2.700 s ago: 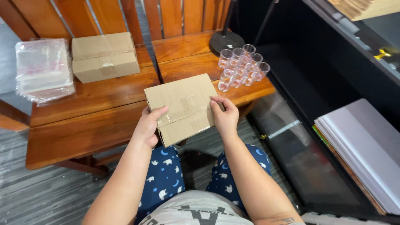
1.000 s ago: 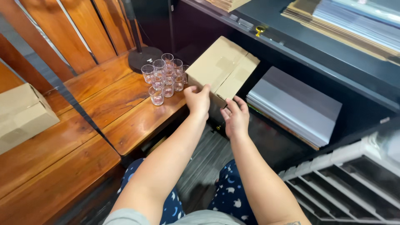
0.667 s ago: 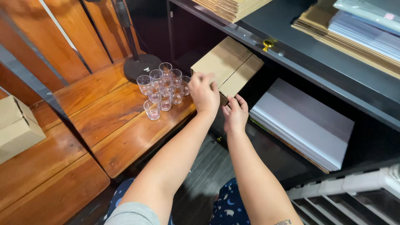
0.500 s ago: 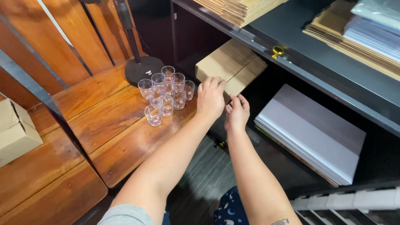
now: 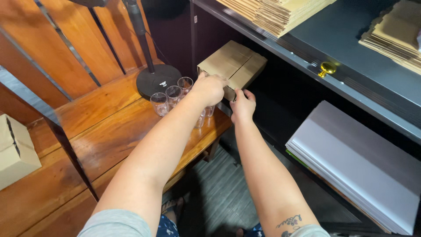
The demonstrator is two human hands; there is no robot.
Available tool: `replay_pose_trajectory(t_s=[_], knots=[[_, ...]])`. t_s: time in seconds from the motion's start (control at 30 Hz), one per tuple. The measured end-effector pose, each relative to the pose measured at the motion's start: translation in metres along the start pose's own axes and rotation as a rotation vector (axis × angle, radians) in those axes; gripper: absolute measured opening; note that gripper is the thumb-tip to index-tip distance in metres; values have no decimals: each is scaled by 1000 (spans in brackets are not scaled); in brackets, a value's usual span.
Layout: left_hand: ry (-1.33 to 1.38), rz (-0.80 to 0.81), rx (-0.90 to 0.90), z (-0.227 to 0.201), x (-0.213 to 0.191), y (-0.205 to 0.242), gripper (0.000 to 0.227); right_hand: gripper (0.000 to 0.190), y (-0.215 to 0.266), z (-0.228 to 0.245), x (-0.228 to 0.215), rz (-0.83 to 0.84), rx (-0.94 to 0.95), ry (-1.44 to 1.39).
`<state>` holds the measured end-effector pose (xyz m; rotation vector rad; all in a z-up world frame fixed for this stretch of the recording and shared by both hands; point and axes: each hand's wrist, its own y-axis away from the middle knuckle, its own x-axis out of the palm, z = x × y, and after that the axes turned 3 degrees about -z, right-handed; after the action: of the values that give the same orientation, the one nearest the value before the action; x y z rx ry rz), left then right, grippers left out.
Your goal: The person closes a cardboard box and places it on a shelf. Then, they pick up small clear glasses from a wooden table and place them onto a shelf one by one.
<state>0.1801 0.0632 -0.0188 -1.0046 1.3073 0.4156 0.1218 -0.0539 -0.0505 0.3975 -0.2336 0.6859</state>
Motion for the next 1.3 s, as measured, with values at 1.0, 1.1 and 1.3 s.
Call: replay_pose_trajectory(t_s=[1.0, 1.1, 1.3], knots=[[209, 390, -238, 25, -74, 1, 57, 50, 23, 8, 40, 169, 64, 250], [235, 393, -214, 31, -57, -14, 56, 50, 6, 6, 35, 208, -9, 393], [289, 598, -415, 18, -81, -25, 87, 71, -41, -21, 35, 266, 52, 249]])
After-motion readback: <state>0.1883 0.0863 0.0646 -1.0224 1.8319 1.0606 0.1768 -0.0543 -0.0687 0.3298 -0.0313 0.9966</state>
